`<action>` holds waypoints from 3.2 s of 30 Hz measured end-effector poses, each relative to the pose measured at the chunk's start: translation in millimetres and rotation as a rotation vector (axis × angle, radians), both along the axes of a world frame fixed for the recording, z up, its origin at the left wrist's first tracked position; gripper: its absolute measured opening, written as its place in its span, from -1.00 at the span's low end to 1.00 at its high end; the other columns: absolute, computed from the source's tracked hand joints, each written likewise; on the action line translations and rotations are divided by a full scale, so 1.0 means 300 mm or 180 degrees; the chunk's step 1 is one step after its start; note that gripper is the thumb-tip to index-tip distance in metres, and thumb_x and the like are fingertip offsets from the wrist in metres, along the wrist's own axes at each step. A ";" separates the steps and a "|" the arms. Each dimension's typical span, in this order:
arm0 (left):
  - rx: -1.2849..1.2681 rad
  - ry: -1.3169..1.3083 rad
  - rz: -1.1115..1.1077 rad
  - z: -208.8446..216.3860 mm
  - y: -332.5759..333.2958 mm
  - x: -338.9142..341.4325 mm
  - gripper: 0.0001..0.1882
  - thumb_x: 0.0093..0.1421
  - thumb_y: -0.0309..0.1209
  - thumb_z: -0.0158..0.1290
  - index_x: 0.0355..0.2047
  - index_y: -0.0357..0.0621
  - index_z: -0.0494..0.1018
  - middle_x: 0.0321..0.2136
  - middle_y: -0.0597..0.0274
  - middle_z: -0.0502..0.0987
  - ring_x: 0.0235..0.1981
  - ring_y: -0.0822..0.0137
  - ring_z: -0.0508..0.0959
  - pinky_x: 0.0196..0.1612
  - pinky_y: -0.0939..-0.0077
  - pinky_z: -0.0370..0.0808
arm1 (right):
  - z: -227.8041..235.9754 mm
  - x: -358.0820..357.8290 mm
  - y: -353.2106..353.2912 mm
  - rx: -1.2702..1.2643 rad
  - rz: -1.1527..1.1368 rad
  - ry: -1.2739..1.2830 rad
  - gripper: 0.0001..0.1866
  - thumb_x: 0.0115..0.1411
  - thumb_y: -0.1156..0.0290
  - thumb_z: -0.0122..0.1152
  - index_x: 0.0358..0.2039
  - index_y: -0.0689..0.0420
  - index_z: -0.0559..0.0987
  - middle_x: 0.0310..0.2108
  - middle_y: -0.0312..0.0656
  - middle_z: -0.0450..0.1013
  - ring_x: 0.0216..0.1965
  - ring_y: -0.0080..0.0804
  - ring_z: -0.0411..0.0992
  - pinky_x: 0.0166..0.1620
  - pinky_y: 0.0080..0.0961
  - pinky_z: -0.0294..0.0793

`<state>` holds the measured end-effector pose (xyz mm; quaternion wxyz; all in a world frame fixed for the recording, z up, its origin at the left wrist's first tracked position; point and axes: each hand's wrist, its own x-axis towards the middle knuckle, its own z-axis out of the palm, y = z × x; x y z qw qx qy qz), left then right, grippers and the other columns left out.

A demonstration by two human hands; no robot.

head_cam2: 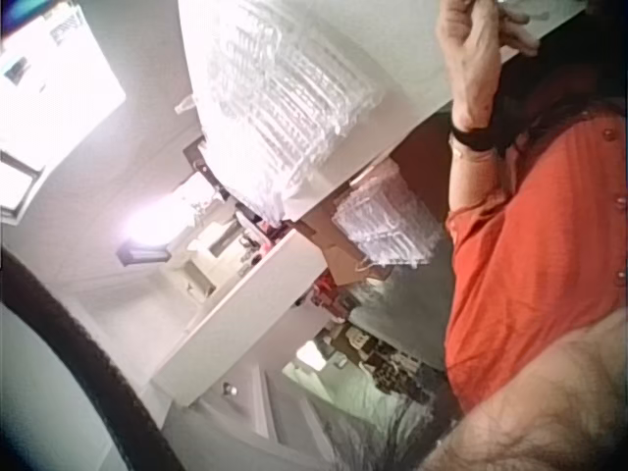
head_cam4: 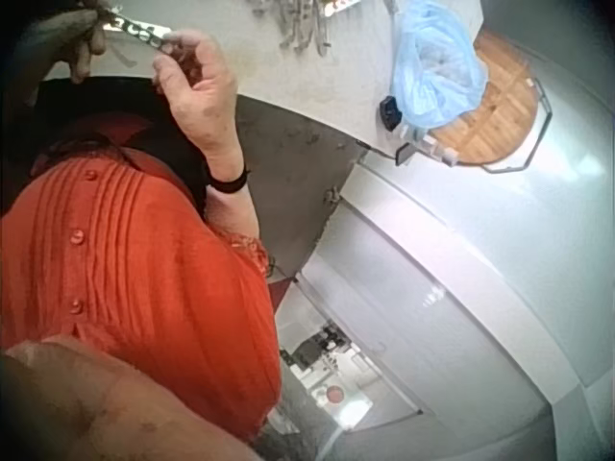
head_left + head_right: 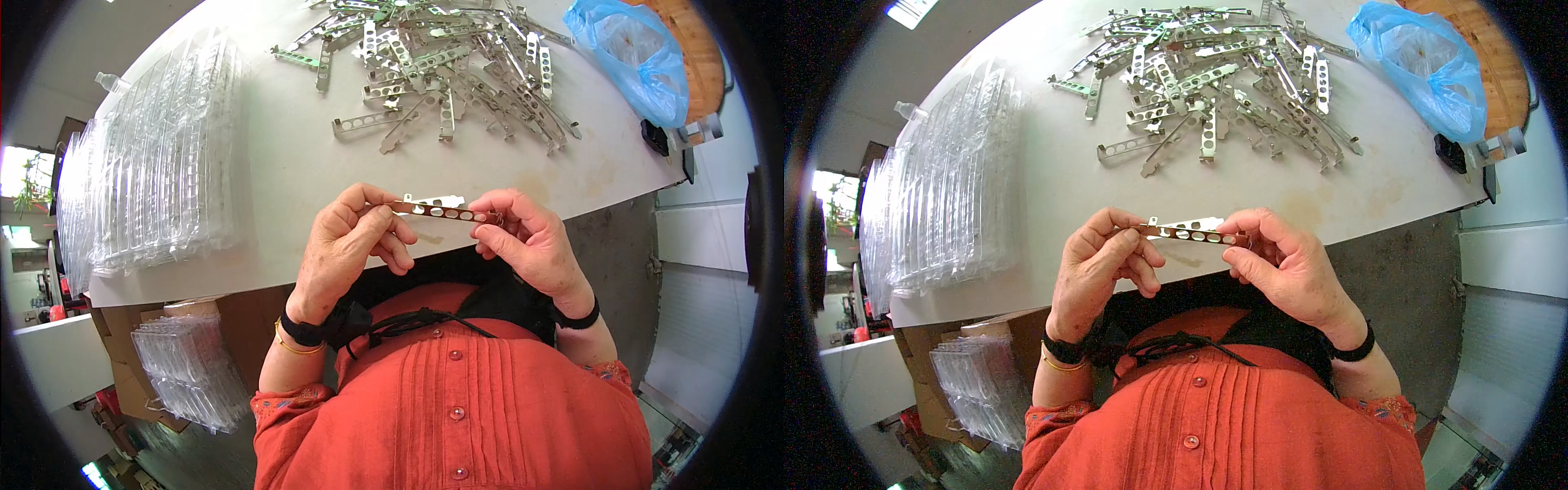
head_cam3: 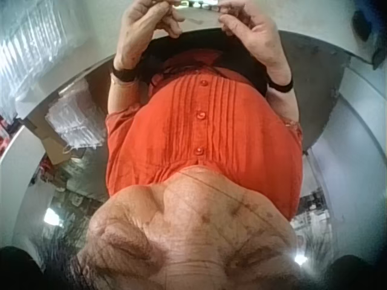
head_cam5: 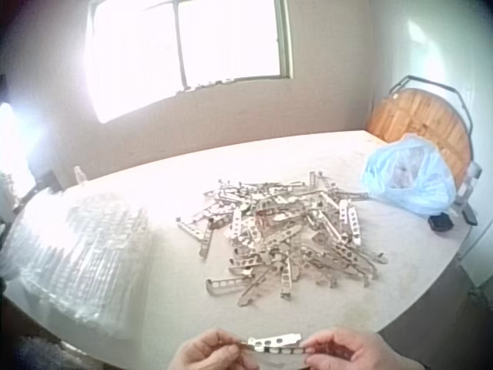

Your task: Inspecting metal brackets and inserting them into plastic protective sleeves.

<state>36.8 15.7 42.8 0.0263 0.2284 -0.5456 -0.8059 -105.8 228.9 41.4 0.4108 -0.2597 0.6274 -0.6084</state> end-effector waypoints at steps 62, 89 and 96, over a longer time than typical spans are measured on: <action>-0.0295 0.0009 -0.0238 0.021 0.046 -0.026 -0.83 0.38 -0.51 -0.10 -0.09 -0.35 0.26 -0.34 -0.04 0.59 -0.46 0.30 0.65 -0.38 0.51 0.63 | 0.025 0.015 0.003 0.0366 0.0456 0.1263 -0.62 0.10 0.56 0.35 -0.03 0.18 0.53 -0.37 -0.33 0.49 -0.41 -0.65 0.41 -0.31 -0.66 0.42; -0.2587 -0.0136 0.1112 0.063 -0.082 0.007 -0.88 0.34 -0.51 -0.02 -0.15 -0.27 0.41 -0.28 0.21 0.58 -0.45 0.56 0.52 -0.49 0.72 0.46 | -0.011 -0.042 0.092 0.0590 -0.0306 0.1190 -0.68 0.45 0.27 -0.09 0.02 0.19 0.49 -0.51 -0.33 0.42 -0.51 -0.63 0.36 -0.38 -0.64 0.42; -0.3601 -0.0210 0.0752 0.020 -0.009 -0.035 -0.94 0.27 -0.53 0.07 -0.27 -0.24 0.50 -0.42 0.30 0.56 -0.49 0.56 0.45 -0.43 0.64 0.40 | -0.016 -0.048 0.093 0.0575 -0.0261 0.0869 -0.66 0.46 0.26 -0.12 0.02 0.21 0.50 -0.52 -0.36 0.41 -0.52 -0.66 0.33 -0.41 -0.67 0.39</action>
